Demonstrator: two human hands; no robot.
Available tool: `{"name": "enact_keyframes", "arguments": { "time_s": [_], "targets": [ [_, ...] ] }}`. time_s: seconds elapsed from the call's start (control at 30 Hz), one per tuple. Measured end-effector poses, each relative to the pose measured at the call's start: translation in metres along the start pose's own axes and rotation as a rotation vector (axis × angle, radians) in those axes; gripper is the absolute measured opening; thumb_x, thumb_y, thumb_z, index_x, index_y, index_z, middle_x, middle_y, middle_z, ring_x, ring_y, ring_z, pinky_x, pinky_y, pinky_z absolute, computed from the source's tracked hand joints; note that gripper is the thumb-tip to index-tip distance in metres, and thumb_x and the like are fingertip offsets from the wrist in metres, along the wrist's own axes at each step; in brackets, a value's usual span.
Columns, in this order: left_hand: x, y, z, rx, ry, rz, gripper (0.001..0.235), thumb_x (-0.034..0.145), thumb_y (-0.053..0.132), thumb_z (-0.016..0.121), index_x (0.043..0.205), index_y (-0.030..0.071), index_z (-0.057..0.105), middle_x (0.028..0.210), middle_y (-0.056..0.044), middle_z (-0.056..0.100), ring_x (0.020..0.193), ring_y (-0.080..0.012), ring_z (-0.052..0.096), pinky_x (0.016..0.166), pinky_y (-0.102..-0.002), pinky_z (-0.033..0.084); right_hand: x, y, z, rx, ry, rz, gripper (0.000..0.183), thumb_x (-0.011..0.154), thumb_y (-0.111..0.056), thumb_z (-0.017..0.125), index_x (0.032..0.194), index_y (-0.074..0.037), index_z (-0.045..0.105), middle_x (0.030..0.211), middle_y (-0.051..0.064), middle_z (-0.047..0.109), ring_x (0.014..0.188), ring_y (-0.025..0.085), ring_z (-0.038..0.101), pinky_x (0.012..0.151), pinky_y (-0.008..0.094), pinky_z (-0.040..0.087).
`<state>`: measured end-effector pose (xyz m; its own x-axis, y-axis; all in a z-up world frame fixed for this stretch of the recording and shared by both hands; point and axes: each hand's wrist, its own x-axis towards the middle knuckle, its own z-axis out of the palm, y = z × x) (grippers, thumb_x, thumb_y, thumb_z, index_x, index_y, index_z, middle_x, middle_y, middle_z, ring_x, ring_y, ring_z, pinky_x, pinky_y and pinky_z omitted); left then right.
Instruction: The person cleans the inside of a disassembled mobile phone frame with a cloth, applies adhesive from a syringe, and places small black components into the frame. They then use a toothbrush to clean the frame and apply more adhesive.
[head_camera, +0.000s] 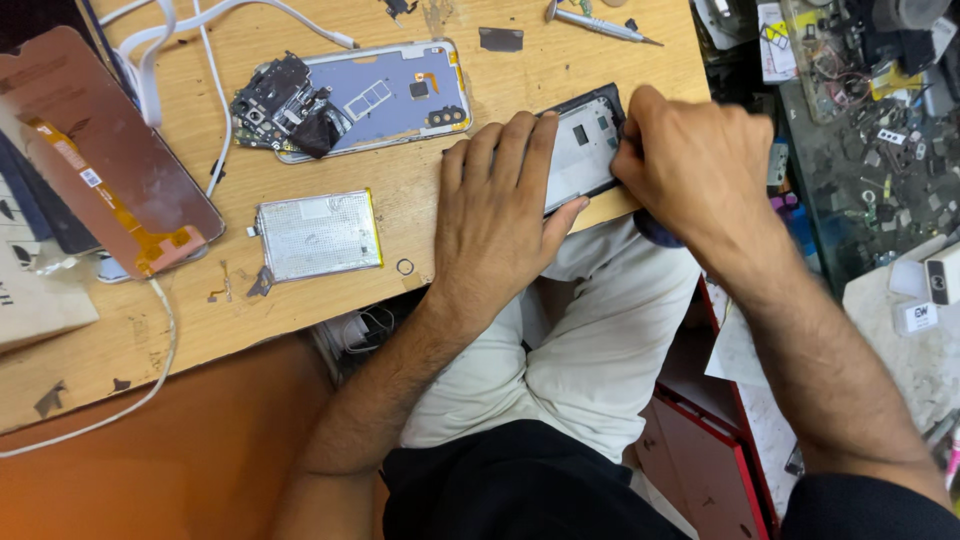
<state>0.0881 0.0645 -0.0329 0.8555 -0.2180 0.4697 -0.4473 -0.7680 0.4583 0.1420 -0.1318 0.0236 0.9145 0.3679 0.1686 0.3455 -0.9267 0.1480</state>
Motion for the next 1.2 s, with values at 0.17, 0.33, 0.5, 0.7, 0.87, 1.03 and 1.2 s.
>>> {"name": "enact_keyframes", "arguments": {
  "time_s": [0.17, 0.33, 0.5, 0.7, 0.87, 1.03, 1.2],
  "targets": [
    [0.001, 0.0, 0.0, 0.033, -0.002, 0.017, 0.08, 0.087, 0.047, 0.081, 0.144, 0.0, 0.05, 0.139, -0.014, 0.053, 0.127, -0.0314, 0.048, 0.11, -0.05, 0.036, 0.023, -0.003, -0.007, 0.091, 0.057, -0.059, 0.015, 0.086, -0.026, 0.076, 0.093, -0.014, 0.07, 0.074, 0.011, 0.07, 0.065, 0.035, 0.068, 0.055, 0.05, 0.049],
    [0.002, 0.001, -0.001, 0.005, 0.001, 0.008, 0.08, 0.086, 0.046, 0.082, 0.145, 0.001, 0.049, 0.14, -0.014, 0.053, 0.128, -0.0322, 0.047, 0.11, -0.049, 0.036, -0.005, 0.016, 0.016, 0.043, 0.008, 0.008, 0.016, 0.096, -0.029, 0.076, 0.093, -0.014, 0.07, 0.075, 0.01, 0.07, 0.067, 0.034, 0.068, 0.058, 0.049, 0.05],
    [0.001, 0.001, -0.002, -0.021, -0.003, 0.002, 0.081, 0.086, 0.045, 0.082, 0.145, 0.001, 0.048, 0.139, -0.015, 0.053, 0.129, -0.0327, 0.047, 0.111, -0.049, 0.036, -0.037, 0.036, 0.014, 0.209, -0.027, 0.147, 0.023, 0.092, -0.033, 0.078, 0.095, -0.012, 0.07, 0.075, 0.01, 0.072, 0.068, 0.035, 0.069, 0.062, 0.049, 0.051],
    [0.002, 0.001, -0.001, -0.033, -0.024, -0.016, 0.081, 0.085, 0.044, 0.083, 0.144, 0.001, 0.049, 0.139, -0.015, 0.053, 0.128, -0.032, 0.048, 0.11, -0.051, 0.035, -0.023, 0.024, 0.009, 0.373, 0.047, 0.194, 0.02, 0.094, -0.031, 0.079, 0.1, -0.013, 0.071, 0.076, 0.011, 0.07, 0.068, 0.032, 0.07, 0.063, 0.044, 0.053],
    [0.002, 0.001, -0.002, -0.014, -0.029, -0.006, 0.081, 0.086, 0.045, 0.083, 0.145, 0.001, 0.049, 0.139, -0.014, 0.052, 0.129, -0.031, 0.048, 0.111, -0.051, 0.035, -0.018, 0.013, 0.018, 0.154, 0.019, 0.046, 0.017, 0.092, -0.026, 0.077, 0.096, -0.012, 0.067, 0.075, 0.008, 0.07, 0.063, 0.033, 0.067, 0.054, 0.047, 0.046],
    [0.002, 0.0, -0.001, 0.013, -0.028, 0.012, 0.081, 0.086, 0.046, 0.083, 0.145, 0.001, 0.05, 0.139, -0.015, 0.053, 0.128, -0.031, 0.048, 0.11, -0.05, 0.035, 0.016, 0.007, 0.013, 0.077, 0.086, -0.062, 0.012, 0.096, -0.022, 0.073, 0.097, -0.012, 0.065, 0.078, 0.005, 0.071, 0.064, 0.031, 0.067, 0.052, 0.046, 0.045],
    [0.002, 0.002, -0.002, -0.001, -0.003, -0.011, 0.081, 0.086, 0.045, 0.083, 0.146, 0.001, 0.05, 0.14, -0.015, 0.053, 0.129, -0.0317, 0.048, 0.112, -0.049, 0.036, 0.002, 0.0, 0.001, 0.026, 0.061, -0.066, 0.014, 0.094, -0.022, 0.073, 0.095, -0.012, 0.064, 0.077, 0.007, 0.07, 0.064, 0.033, 0.067, 0.053, 0.047, 0.045]
  ]
}}
